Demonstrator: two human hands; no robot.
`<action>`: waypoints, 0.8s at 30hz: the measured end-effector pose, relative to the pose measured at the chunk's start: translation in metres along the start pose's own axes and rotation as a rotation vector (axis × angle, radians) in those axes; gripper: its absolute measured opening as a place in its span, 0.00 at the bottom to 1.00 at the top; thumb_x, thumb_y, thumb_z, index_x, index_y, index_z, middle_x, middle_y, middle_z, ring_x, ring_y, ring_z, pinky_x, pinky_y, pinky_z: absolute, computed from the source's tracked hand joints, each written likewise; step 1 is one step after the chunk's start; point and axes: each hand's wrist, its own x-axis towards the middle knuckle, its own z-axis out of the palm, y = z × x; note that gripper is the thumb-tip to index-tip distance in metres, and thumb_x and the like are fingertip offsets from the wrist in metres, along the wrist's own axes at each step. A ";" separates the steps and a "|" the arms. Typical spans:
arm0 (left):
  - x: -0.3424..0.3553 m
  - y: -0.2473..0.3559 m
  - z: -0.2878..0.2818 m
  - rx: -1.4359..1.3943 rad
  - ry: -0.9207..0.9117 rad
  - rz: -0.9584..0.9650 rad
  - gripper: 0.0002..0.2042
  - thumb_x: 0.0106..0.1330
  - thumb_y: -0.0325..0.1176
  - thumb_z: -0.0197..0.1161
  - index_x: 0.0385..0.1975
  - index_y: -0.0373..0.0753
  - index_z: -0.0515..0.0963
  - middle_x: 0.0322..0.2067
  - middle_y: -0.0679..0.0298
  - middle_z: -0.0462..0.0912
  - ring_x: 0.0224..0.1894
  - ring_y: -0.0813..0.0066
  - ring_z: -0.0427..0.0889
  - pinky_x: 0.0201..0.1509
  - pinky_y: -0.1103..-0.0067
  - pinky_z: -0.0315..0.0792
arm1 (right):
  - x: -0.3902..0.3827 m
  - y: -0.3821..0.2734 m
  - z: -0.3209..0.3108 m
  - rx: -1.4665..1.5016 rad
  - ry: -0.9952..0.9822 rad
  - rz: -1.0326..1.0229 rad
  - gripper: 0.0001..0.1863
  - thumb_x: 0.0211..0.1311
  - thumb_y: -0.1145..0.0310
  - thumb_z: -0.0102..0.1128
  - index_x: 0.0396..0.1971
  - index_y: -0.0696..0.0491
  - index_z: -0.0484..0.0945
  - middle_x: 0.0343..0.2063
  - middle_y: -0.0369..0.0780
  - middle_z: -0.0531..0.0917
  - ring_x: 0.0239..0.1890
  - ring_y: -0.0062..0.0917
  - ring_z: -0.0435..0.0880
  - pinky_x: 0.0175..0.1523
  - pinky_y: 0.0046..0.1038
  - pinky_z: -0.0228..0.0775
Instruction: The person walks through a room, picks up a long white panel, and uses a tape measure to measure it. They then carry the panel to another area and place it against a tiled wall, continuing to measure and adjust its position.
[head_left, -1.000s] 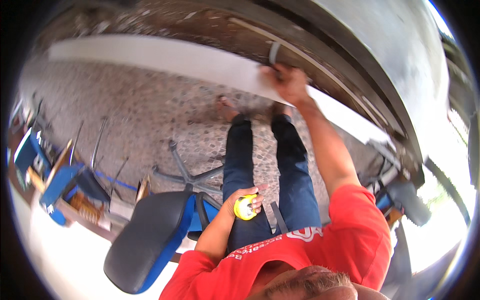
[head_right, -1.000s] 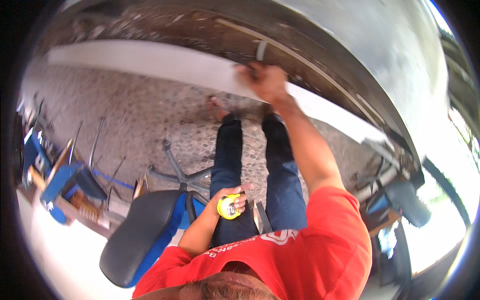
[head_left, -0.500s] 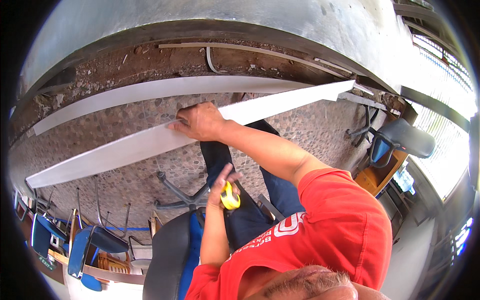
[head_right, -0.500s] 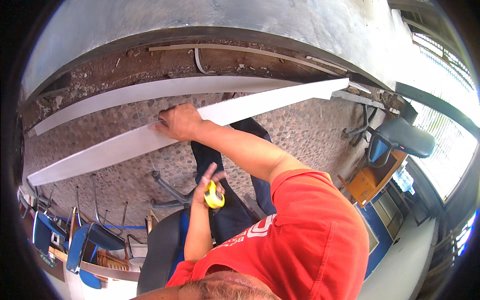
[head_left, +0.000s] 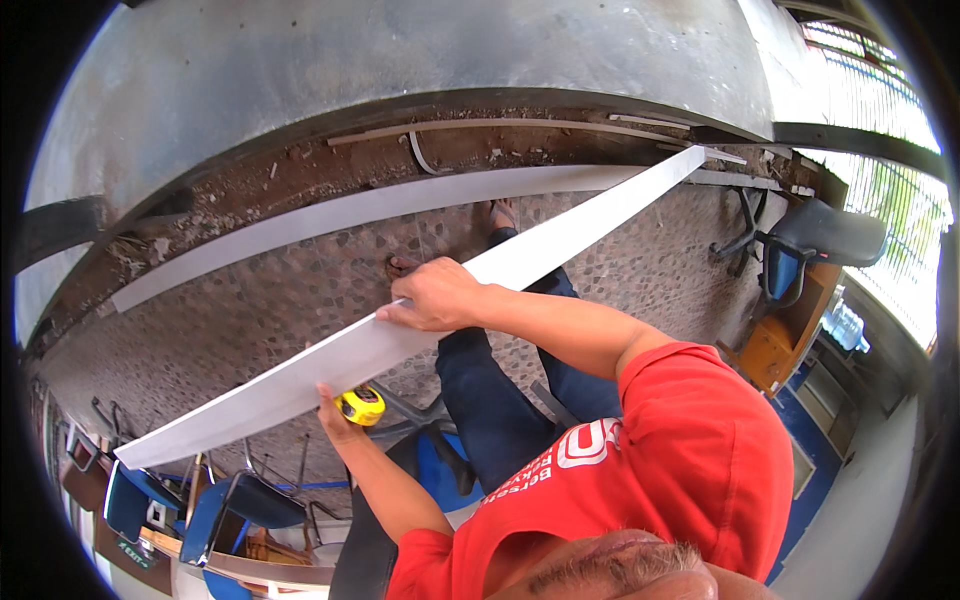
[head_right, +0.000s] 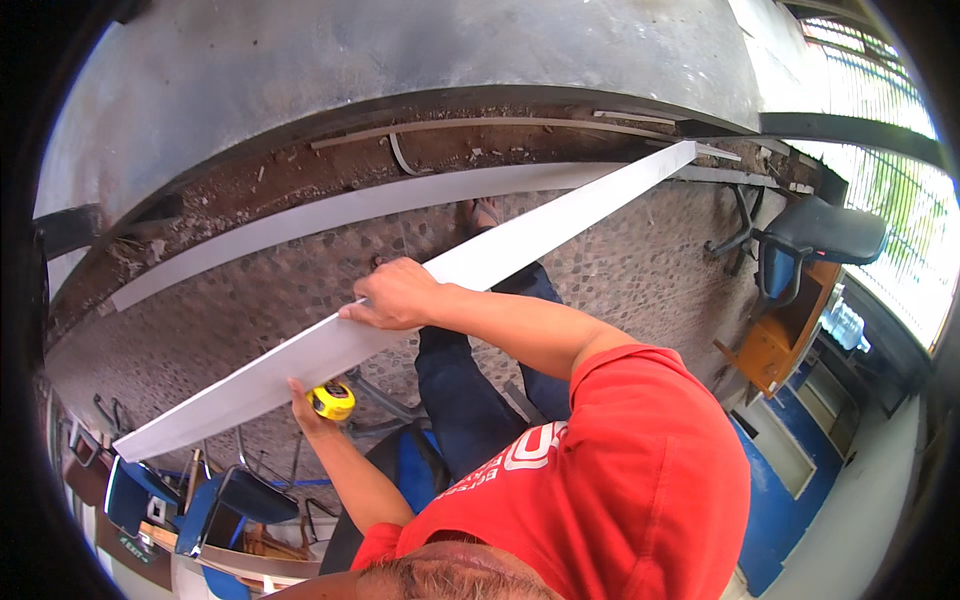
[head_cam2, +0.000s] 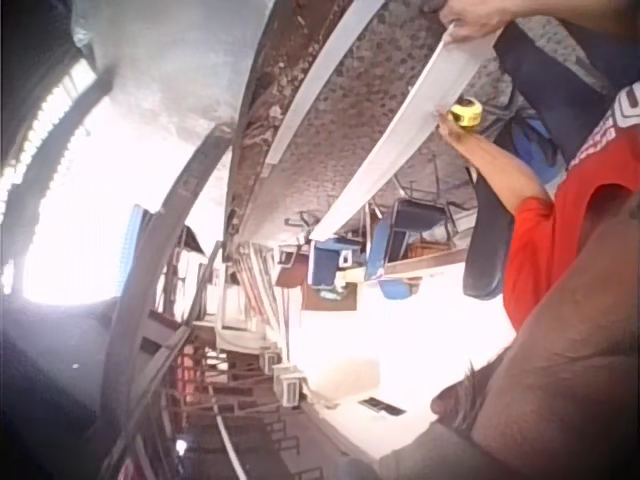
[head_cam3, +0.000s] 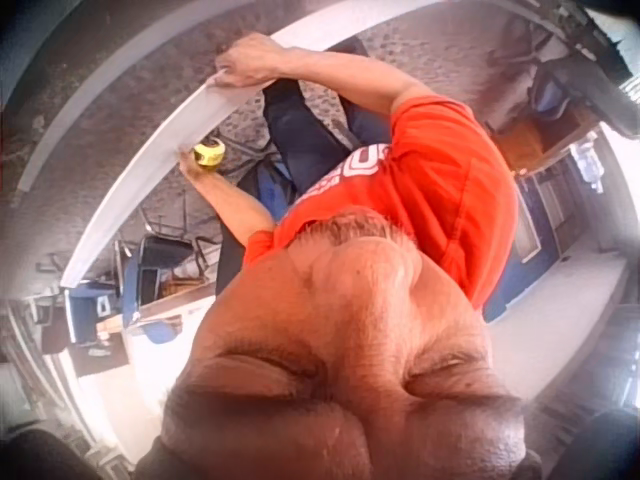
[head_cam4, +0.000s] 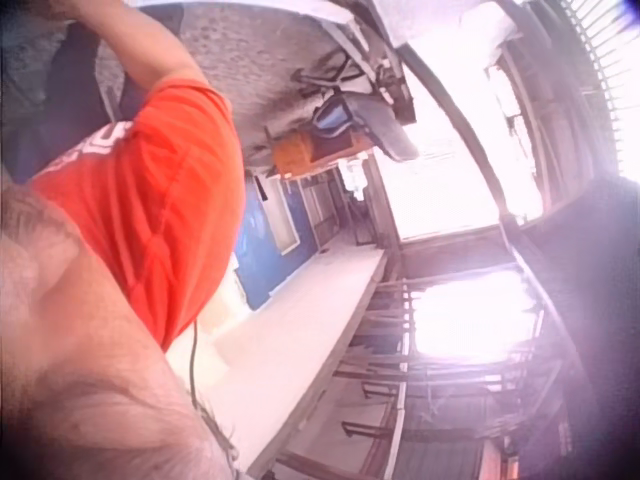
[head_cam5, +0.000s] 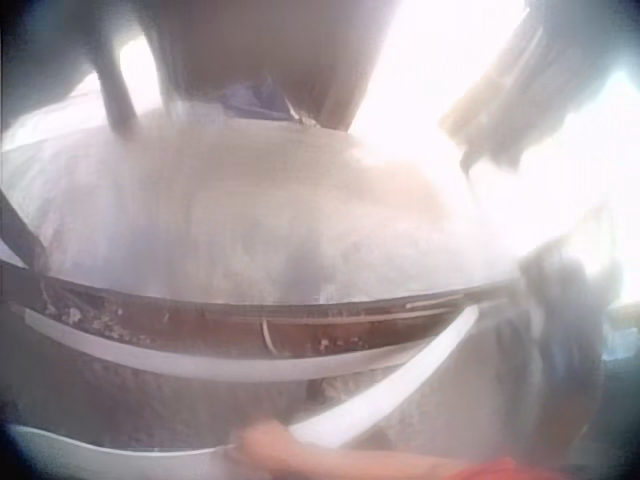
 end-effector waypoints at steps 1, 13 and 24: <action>-0.008 0.004 -0.014 0.085 0.033 -0.014 0.35 0.71 0.50 0.68 0.69 0.32 0.67 0.56 0.56 0.80 0.53 0.57 0.82 0.54 0.62 0.80 | -0.010 -0.007 -0.005 -0.001 0.019 -0.003 0.32 0.71 0.37 0.53 0.33 0.55 0.87 0.31 0.53 0.88 0.41 0.52 0.87 0.50 0.49 0.77; -0.123 0.072 0.073 0.467 -0.092 0.091 0.15 0.75 0.37 0.64 0.50 0.30 0.79 0.37 0.58 0.86 0.32 0.67 0.85 0.38 0.73 0.80 | -0.146 0.013 -0.010 -0.109 0.727 -0.088 0.19 0.64 0.54 0.67 0.49 0.51 0.85 0.57 0.47 0.81 0.68 0.45 0.71 0.72 0.46 0.61; -0.218 0.120 0.141 0.684 -0.246 0.400 0.16 0.77 0.41 0.62 0.50 0.33 0.78 0.38 0.59 0.85 0.30 0.67 0.85 0.36 0.73 0.79 | -0.238 0.136 -0.021 1.915 1.221 0.483 0.29 0.74 0.48 0.59 0.62 0.54 0.70 0.49 0.44 0.86 0.46 0.37 0.88 0.44 0.45 0.81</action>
